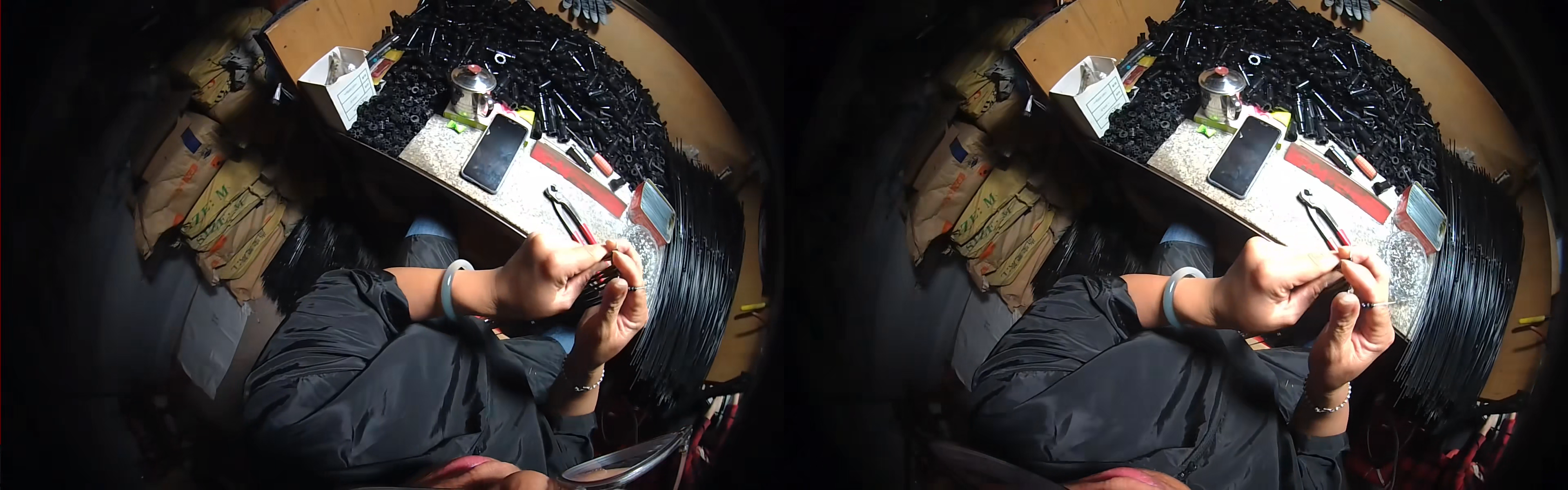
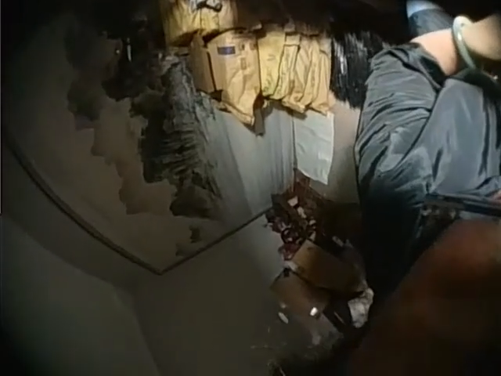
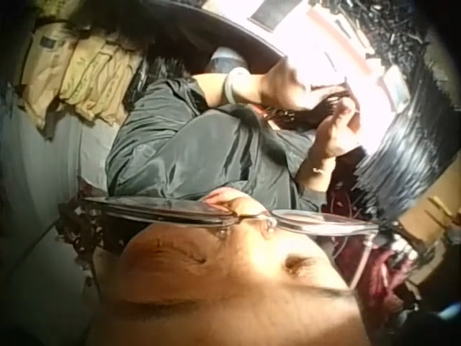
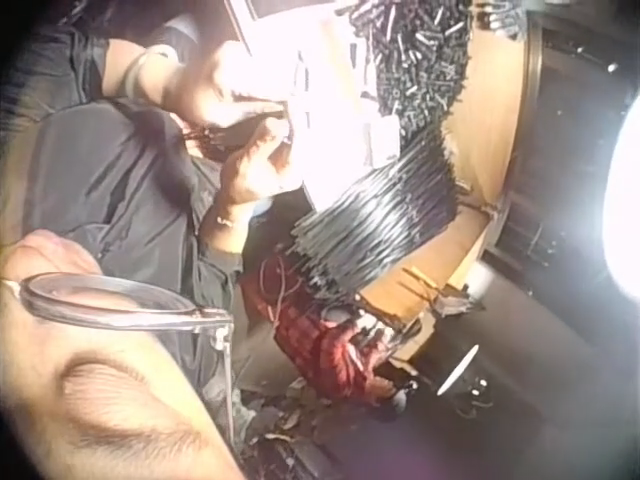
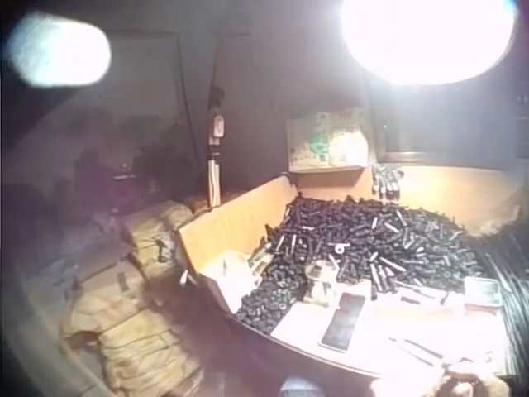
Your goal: Assembling cables by attaching connectors and using pliers to secure components.
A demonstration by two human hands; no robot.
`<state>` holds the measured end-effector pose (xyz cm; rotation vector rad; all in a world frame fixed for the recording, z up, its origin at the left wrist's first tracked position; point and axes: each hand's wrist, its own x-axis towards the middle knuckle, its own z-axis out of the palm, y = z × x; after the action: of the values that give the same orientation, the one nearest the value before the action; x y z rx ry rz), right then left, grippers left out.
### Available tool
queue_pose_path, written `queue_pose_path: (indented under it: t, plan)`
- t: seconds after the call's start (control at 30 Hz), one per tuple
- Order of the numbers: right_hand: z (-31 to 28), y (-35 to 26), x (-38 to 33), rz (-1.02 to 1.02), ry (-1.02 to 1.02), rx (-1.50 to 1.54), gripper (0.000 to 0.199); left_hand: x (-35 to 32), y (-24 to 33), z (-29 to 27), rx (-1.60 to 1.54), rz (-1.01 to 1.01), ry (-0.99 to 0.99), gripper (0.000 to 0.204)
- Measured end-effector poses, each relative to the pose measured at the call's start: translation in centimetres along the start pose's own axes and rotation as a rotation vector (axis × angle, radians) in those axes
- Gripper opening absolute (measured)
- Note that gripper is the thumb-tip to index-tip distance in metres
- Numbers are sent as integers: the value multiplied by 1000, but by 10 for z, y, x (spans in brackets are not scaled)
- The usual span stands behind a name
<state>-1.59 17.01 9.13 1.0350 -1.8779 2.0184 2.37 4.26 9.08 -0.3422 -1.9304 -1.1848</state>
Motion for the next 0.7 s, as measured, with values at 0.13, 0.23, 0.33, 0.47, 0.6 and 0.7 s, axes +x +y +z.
queue_pose_path:
  t: [0.13,0.23,0.33,0.47,0.6,0.7]
  plan:
    - [1,3,3,-37,-65,34,42,-3,-5,-4,-66,-33,-3,18]
    - [-6,5,2,-3,-11,83,43,-7,-14,-13,-142,-92,-103,17]
    - [-27,19,1,-20,-54,111,41,-21,-64,-40,232,-68,-145,17]
    - [-32,17,0,-26,-59,100,40,-24,-183,-127,716,-220,141,20]
    - [-30,17,1,78,-17,93,43,-25,-245,-208,1201,-33,56,24]
    - [-20,18,8,145,-13,242,51,-32,-260,-236,1233,-230,-85,23]
